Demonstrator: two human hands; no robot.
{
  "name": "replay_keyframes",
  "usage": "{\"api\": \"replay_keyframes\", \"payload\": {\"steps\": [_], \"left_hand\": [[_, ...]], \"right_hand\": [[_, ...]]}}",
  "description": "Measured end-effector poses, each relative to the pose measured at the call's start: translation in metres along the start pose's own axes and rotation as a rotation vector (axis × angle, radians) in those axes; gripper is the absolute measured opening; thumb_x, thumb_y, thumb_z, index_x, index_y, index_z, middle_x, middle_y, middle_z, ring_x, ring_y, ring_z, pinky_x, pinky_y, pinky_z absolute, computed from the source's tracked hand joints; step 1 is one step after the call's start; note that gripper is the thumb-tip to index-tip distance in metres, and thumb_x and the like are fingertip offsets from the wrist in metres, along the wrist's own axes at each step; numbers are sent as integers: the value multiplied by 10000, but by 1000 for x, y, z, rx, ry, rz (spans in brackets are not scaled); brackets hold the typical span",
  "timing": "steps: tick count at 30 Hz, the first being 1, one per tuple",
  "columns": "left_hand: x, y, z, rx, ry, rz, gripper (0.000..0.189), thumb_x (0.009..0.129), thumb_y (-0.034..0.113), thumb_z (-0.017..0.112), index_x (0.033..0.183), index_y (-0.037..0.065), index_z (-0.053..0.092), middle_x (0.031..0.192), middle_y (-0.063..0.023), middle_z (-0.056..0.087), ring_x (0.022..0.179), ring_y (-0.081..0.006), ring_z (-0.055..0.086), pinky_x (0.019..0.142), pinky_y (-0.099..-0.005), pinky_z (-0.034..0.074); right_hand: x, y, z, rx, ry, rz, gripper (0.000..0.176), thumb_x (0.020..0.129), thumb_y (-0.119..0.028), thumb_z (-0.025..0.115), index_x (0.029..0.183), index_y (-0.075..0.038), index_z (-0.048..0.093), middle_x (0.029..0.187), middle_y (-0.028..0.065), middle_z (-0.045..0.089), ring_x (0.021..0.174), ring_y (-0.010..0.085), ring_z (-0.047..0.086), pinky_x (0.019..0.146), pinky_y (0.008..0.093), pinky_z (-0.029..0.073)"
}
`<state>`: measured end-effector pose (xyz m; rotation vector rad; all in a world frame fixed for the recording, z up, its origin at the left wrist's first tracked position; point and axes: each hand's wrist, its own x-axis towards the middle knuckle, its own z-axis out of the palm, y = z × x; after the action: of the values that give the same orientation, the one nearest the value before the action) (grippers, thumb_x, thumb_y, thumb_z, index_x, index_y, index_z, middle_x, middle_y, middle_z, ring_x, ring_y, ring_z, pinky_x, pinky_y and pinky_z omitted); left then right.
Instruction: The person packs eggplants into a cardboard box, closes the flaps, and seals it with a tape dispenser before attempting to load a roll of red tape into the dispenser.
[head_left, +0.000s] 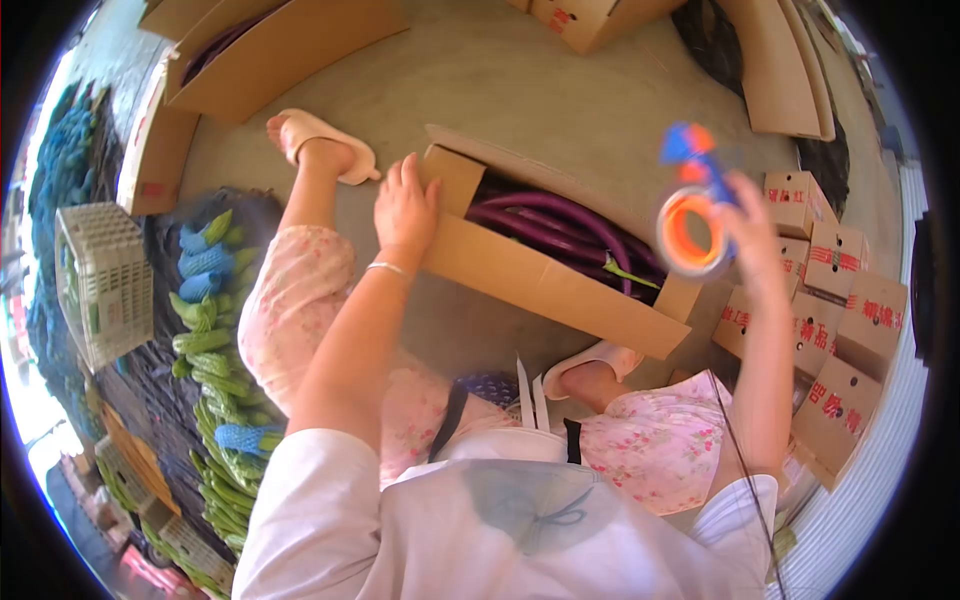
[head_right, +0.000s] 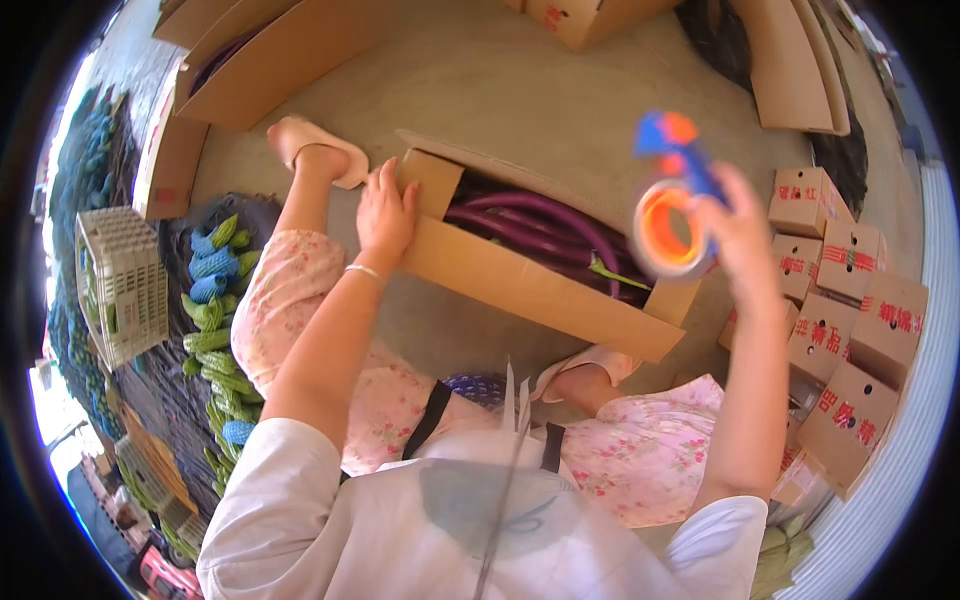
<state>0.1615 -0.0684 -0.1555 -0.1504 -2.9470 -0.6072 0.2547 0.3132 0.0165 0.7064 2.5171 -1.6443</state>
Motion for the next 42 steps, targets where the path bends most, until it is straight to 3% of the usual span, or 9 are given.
{"api": "replay_keyframes", "payload": {"steps": [3,6,9,16,19,21,27,37,42], "left_hand": [[8,-19,12,-155,-42,-240,377,968,315,484,1243,57,486,1131,-183,595,950,-357,610,818,-449,508],[9,-28,10,-1277,-24,-762,422,975,340,453,1270,39,455,1160,-156,626,1028,-348,604,851,-442,487],[-1,-4,-4,-209,-233,-89,417,975,350,451,1259,47,483,1162,-161,626,1032,-336,605,853,-434,485],[6,-12,2,-345,-245,-196,420,957,381,467,1214,56,539,1114,-174,635,988,-380,603,860,-414,477],[-2,-14,-12,-386,208,-32,359,980,348,467,1107,36,590,972,-110,643,852,-287,610,765,-390,484],[-9,1,-40,-1219,-337,-651,310,979,316,518,960,30,634,820,-28,606,742,-146,562,699,-302,463],[-15,15,-61,-1469,-685,-762,222,953,256,590,970,49,669,837,4,639,794,-72,576,716,-235,454],[45,-118,-17,-736,-130,-645,253,888,250,630,831,9,682,673,-44,594,598,-127,512,555,-311,415],[22,-133,90,-598,-386,-354,280,897,273,616,833,6,673,762,-115,655,741,-209,612,699,-351,478]], "right_hand": [[-41,36,68,-443,-202,16,665,737,-244,737,1316,-37,483,1184,164,620,1063,272,620,927,393,478],[-69,57,99,-515,-68,-94,688,697,-229,728,1330,-97,492,1137,165,640,1022,321,641,868,401,507],[-72,51,101,-473,-67,-191,689,681,-209,728,1330,-125,512,1065,148,643,950,315,650,815,390,523],[-25,3,186,-388,-328,-910,727,624,-142,770,1318,-204,563,900,90,564,737,256,610,672,364,527],[-14,35,197,-310,-216,-900,767,582,-121,790,1309,-227,571,935,102,564,748,267,609,642,366,527],[-16,44,195,-276,-227,-895,788,565,-95,791,1309,-231,570,928,111,563,747,263,604,626,357,524],[-19,32,196,-375,-236,-895,767,596,-110,781,1317,-255,563,943,104,568,780,263,602,663,363,526],[-33,-16,182,-849,-347,-592,653,680,-255,747,1303,-314,563,921,87,535,830,270,608,700,395,534],[-27,-21,199,-975,-350,-589,647,656,-256,754,1277,-313,580,866,84,508,775,259,598,642,385,526]]}}
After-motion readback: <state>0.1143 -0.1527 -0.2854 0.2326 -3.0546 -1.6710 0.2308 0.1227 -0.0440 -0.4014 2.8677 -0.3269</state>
